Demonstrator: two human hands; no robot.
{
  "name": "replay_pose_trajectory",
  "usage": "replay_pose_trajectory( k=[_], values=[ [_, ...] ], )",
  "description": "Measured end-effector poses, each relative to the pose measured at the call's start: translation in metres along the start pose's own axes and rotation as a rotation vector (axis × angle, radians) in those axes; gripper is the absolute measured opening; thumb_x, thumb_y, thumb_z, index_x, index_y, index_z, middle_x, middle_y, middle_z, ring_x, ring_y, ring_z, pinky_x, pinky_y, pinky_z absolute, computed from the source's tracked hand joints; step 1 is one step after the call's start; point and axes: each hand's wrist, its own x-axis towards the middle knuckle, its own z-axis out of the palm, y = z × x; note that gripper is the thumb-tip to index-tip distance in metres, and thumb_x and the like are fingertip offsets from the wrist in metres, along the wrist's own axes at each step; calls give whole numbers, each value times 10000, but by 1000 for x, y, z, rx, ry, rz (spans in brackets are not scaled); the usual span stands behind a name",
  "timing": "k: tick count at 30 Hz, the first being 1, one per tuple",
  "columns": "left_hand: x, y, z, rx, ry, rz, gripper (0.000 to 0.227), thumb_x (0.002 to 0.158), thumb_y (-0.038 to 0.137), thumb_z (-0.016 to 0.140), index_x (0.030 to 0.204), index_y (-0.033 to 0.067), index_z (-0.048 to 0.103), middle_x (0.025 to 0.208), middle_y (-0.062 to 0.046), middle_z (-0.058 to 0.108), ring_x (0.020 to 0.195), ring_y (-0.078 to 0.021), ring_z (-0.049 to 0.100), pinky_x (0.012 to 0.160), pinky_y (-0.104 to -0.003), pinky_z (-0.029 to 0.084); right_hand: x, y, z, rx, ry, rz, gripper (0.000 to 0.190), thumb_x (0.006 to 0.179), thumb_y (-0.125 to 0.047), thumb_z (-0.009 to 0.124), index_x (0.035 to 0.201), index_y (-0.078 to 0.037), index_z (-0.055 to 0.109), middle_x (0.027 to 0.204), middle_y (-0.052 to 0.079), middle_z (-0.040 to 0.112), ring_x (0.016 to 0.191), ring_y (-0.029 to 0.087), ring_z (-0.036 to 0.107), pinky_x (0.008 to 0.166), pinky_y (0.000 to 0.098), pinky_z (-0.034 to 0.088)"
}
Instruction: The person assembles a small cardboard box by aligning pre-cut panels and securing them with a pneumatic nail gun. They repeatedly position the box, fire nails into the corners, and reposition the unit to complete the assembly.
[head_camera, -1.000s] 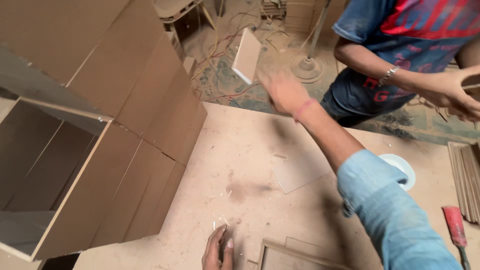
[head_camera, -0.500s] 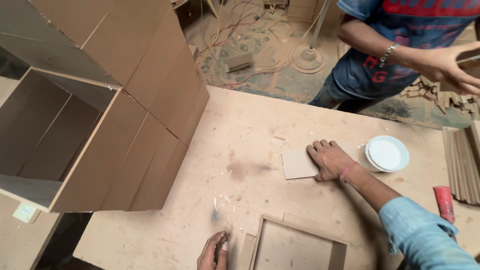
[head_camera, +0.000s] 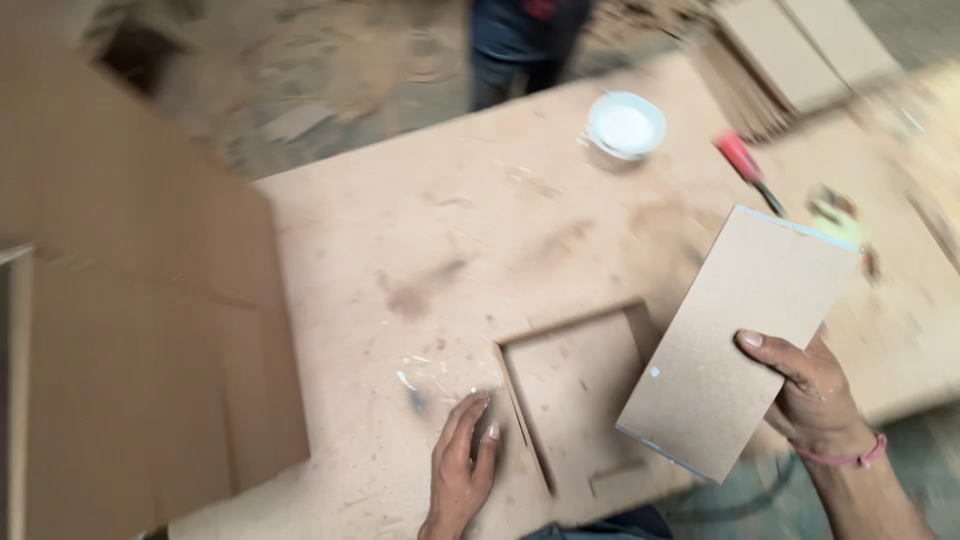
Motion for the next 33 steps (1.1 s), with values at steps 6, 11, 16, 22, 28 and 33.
replay_pose_trajectory(
  k=[6, 11, 16, 22, 28, 33],
  values=[
    [9, 2, -26, 133, -403, 318, 613, 817, 344, 787, 1310, 16, 626, 1472, -193, 559, 1245, -388, 612, 996, -450, 500, -156, 100, -14, 63, 646, -171, 349, 873, -31, 620, 1206, 70, 608, 1110, 148, 691, 993, 257, 687, 896, 379, 547],
    [15, 7, -22, 260, -788, 418, 909, 716, 639, 816, 1385, 69, 586, 1556, -129, 464, 1113, -357, 640, 951, -465, 512, -206, 183, -8, -201, 940, 301, 238, 932, -34, 664, 1107, 108, 741, 954, 234, 700, 726, 393, 441, 624, 497, 328],
    [15, 13, -4, 324, -949, 574, 1020, 619, 699, 839, 1410, 109, 579, 1580, -118, 412, 1146, -386, 639, 920, -508, 514, -188, 219, 28, -46, 708, 258, 237, 808, -74, 652, 1004, 33, 734, 871, 83, 756, 697, 153, 681, 589, 286, 516],
    [19, 12, 14, 405, -1145, 566, 1003, 594, 653, 858, 1400, 128, 577, 1594, -112, 383, 1068, -410, 667, 903, -506, 526, -156, 221, 43, -43, 661, 272, 187, 823, -106, 643, 895, 53, 710, 692, 95, 681, 496, 174, 563, 436, 313, 396],
    [23, 4, 21, 355, -1156, 602, 784, 654, 539, 897, 1247, 92, 647, 1435, -147, 496, 918, -392, 700, 872, -501, 527, -131, 219, 41, -56, 713, 353, 159, 820, -87, 639, 843, 64, 684, 634, 109, 647, 445, 201, 540, 413, 335, 392],
    [23, -2, 26, 352, -1185, 556, 519, 726, 475, 874, 1037, 99, 698, 1174, -127, 577, 840, -345, 707, 845, -469, 534, -122, 219, 39, -89, 714, 349, 178, 838, -77, 630, 809, 84, 699, 634, 115, 656, 466, 209, 560, 425, 345, 408]
  ],
)
